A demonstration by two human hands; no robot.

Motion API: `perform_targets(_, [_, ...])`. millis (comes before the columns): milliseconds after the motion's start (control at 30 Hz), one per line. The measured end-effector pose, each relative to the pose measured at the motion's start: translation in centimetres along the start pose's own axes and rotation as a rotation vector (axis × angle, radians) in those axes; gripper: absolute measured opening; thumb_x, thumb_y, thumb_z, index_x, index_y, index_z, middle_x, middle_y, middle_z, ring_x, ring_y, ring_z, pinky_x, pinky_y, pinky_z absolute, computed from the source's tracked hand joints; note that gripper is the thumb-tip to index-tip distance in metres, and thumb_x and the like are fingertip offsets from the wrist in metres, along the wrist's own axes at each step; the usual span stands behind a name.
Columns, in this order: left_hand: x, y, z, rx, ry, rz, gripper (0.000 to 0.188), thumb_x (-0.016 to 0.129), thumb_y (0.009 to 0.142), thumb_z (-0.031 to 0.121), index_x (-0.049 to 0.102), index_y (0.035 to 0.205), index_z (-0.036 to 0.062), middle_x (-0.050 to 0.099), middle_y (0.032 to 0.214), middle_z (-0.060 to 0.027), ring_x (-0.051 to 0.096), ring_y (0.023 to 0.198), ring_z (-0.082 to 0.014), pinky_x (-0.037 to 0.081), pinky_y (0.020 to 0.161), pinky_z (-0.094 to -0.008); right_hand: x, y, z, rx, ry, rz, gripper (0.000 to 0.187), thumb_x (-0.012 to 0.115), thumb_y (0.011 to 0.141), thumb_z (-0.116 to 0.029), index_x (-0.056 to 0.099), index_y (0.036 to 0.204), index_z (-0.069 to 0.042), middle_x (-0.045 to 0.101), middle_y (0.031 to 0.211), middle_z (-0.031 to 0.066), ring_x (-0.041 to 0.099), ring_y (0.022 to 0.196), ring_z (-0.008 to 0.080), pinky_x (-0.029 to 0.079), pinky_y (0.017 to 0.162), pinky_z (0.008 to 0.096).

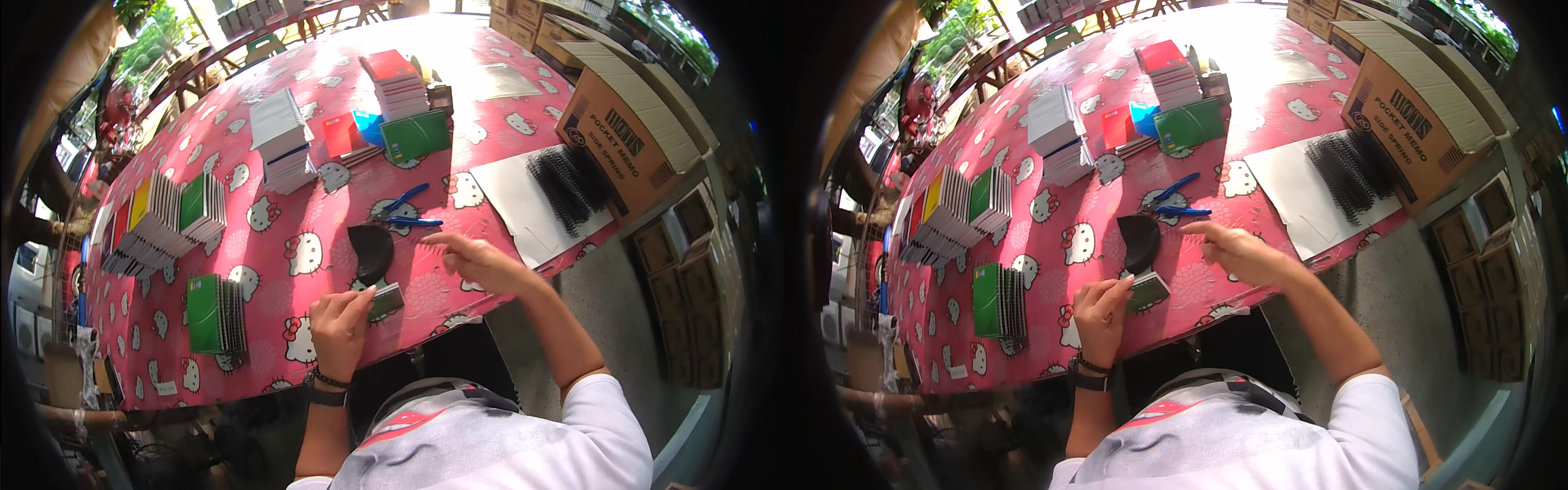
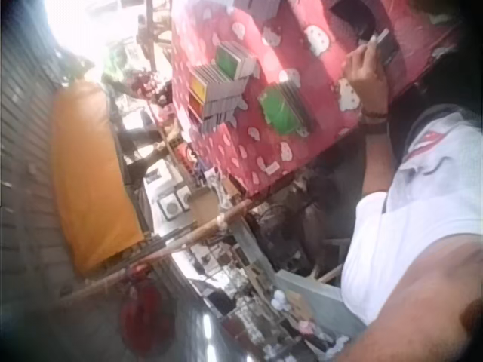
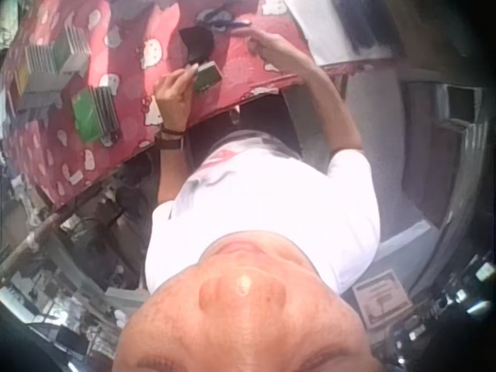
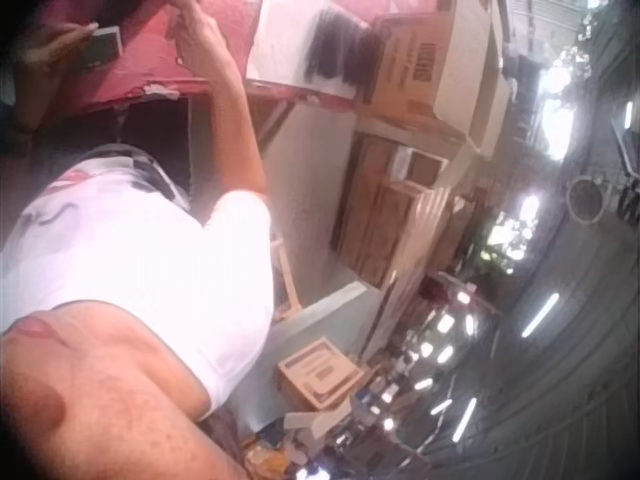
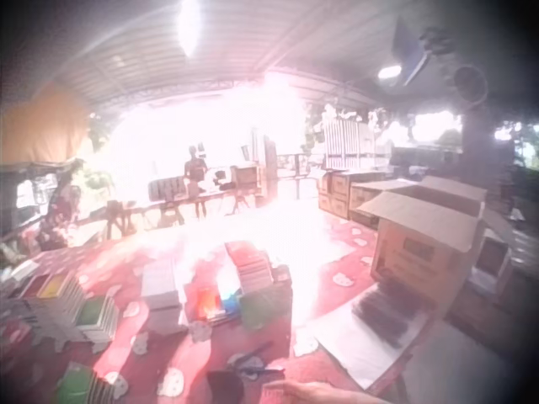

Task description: The person inserts a plastic spiral binding into the pre-punched holes of a small notebook and winds it through by hand. They use blue-handled pliers to cut and crimp the ends of the spiral for each notebook, then place the finished items in a stack on the table.

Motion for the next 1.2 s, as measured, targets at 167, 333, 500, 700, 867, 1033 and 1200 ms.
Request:
perform_targets(167, [0.1, 0.2, 0.5, 0.025, 0.000, -0.022, 0.025, 0.067, 0.077, 0.008, 0.070, 0.102, 0.0141, 0.064, 0.085, -0.0024, 0.056, 0.077, -0.0208, 0.041, 0.071, -0.0338, 1.7, 0.7, -2.5, -0.415, -0.156, 0.124, 0.019, 0.061, 0.085, -0.008, 0.063, 0.104, -0.008, 0.063, 0.089, 0.0081, 0.061, 0.078, 0.0201, 0.049, 0.070, 0.0319])
perform_targets(333, [0.1, 0.1, 0.5, 0.015, 0.013, 0.005, 0.024, 0.068, 0.076, 0.007, 0.071, 0.099, 0.0133, 0.064, 0.084, -0.0022, 0.056, 0.077, -0.0203, 0.041, 0.070, -0.0334, 1.3, 0.9, -2.4, -0.409, -0.166, 0.149, 0.020, 0.065, 0.080, -0.002, 0.063, 0.100, -0.006, 0.064, 0.091, 0.0080, 0.061, 0.081, 0.0219, 0.049, 0.072, 0.0328])
perform_targets(500, [0.1, 0.1, 0.6, 0.021, 0.003, 0.000, 0.024, 0.069, 0.075, 0.007, 0.071, 0.098, 0.0123, 0.064, 0.085, -0.0021, 0.057, 0.077, -0.0201, 0.041, 0.070, -0.0335, 1.6, 0.7, -2.7, -0.470, -0.227, 0.074, 0.020, 0.064, 0.079, -0.001, 0.063, 0.099, -0.005, 0.063, 0.089, 0.0067, 0.060, 0.083, 0.0201, 0.048, 0.074, 0.0317])
perform_targets(700, [-0.1, 0.1, 0.9, 0.026, -0.005, 0.002, 0.023, 0.069, 0.075, 0.006, 0.071, 0.097, 0.0115, 0.064, 0.084, -0.0021, 0.056, 0.078, -0.0202, 0.041, 0.070, -0.0336, 2.0, 0.5, -3.2, -0.521, -0.261, 0.016, 0.017, 0.061, 0.082, -0.001, 0.063, 0.098, -0.004, 0.063, 0.089, 0.0080, 0.059, 0.088, 0.0238, 0.047, 0.078, 0.0340])
perform_targets(867, [0.0, 0.1, 1.0, 0.024, -0.007, -0.006, 0.021, 0.069, 0.075, 0.005, 0.071, 0.095, 0.0111, 0.064, 0.083, -0.0019, 0.056, 0.078, -0.0201, 0.041, 0.070, -0.0334, 1.8, 0.3, -4.2, -0.572, -0.278, 0.017, 0.014, 0.058, 0.084, -0.001, 0.062, 0.097, -0.004, 0.062, 0.090, 0.0082, 0.058, 0.088, 0.0239, 0.046, 0.078, 0.0344])
perform_targets(1033, [-0.1, 0.3, 1.1, 0.024, -0.021, -0.002, 0.022, 0.069, 0.074, 0.005, 0.070, 0.095, 0.0111, 0.064, 0.083, -0.0019, 0.056, 0.077, -0.0201, 0.040, 0.070, -0.0332, 1.9, 0.4, -4.0, -0.619, -0.239, 0.041, 0.010, 0.054, 0.089, -0.006, 0.060, 0.097, -0.005, 0.058, 0.085, 0.0067, 0.055, 0.085, 0.0244, 0.043, 0.078, 0.0353])
perform_targets(1200, [0.0, 0.1, 0.9, 0.019, -0.015, -0.017, 0.023, 0.070, 0.073, 0.005, 0.070, 0.095, 0.0120, 0.063, 0.084, -0.0011, 0.056, 0.078, -0.0189, 0.040, 0.071, -0.0331, 2.7, 1.3, -1.6, -0.334, -0.112, -0.134, 0.008, 0.055, 0.089, -0.006, 0.057, 0.096, -0.003, 0.057, 0.081, 0.0067, 0.055, 0.072, 0.0203, 0.045, 0.066, 0.0321])
Point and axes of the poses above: each hand's wrist, its own y-axis towards the middle knuckle, its own x-axis out of the palm, z = x × y, the point moved 9 cm from there along y, towards the middle knuckle
